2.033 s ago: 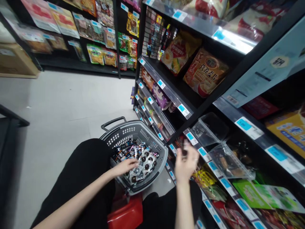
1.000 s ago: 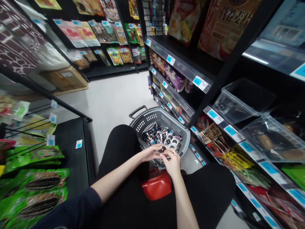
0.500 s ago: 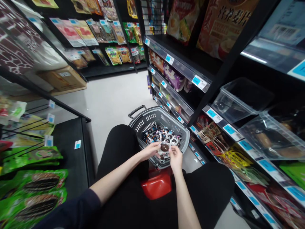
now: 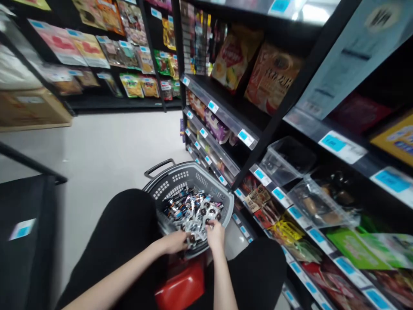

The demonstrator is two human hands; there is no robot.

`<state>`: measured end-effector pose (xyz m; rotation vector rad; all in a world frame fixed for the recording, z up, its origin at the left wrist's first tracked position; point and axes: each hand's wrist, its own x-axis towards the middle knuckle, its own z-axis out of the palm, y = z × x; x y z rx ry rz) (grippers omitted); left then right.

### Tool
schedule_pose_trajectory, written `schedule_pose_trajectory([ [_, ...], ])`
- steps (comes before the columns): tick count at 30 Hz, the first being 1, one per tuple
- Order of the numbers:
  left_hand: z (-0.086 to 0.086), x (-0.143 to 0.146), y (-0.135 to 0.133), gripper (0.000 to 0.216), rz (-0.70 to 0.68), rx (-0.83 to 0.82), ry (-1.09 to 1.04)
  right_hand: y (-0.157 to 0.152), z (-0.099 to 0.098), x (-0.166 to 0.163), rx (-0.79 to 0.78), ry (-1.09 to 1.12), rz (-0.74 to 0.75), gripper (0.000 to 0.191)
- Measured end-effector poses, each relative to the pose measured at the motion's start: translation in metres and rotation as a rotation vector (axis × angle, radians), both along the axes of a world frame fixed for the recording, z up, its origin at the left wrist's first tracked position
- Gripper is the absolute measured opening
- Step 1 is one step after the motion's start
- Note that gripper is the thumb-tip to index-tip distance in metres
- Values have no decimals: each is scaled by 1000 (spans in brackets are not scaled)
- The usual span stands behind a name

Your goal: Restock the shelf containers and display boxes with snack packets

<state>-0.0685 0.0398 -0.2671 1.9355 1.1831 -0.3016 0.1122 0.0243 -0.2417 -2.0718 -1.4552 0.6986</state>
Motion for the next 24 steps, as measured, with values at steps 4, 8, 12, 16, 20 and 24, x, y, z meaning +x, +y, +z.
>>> schedule_pose_trajectory([
  [4, 0, -4, 5, 44, -6, 89, 93, 41, 97, 67, 313, -174, -104, 40],
  [8, -1, -4, 5, 46, -35, 80, 107, 84, 206, 137, 554, -806, -195, 52],
  [12, 4, -4, 5, 45, -41, 62, 112, 116, 255, 172, 52, -1070, -94, 41],
  [16, 8, -4, 4, 45, -32, 65, 123, 121, 262, 188, -68, -1031, 77, 14],
  [20, 7, -3, 1, 43, -17, 65, 134, 109, 265, 201, 137, -995, 36, 18],
  [24, 0, -2, -2, 42, 20, 44, 127, 95, 274, 208, 319, -805, 39, 24],
])
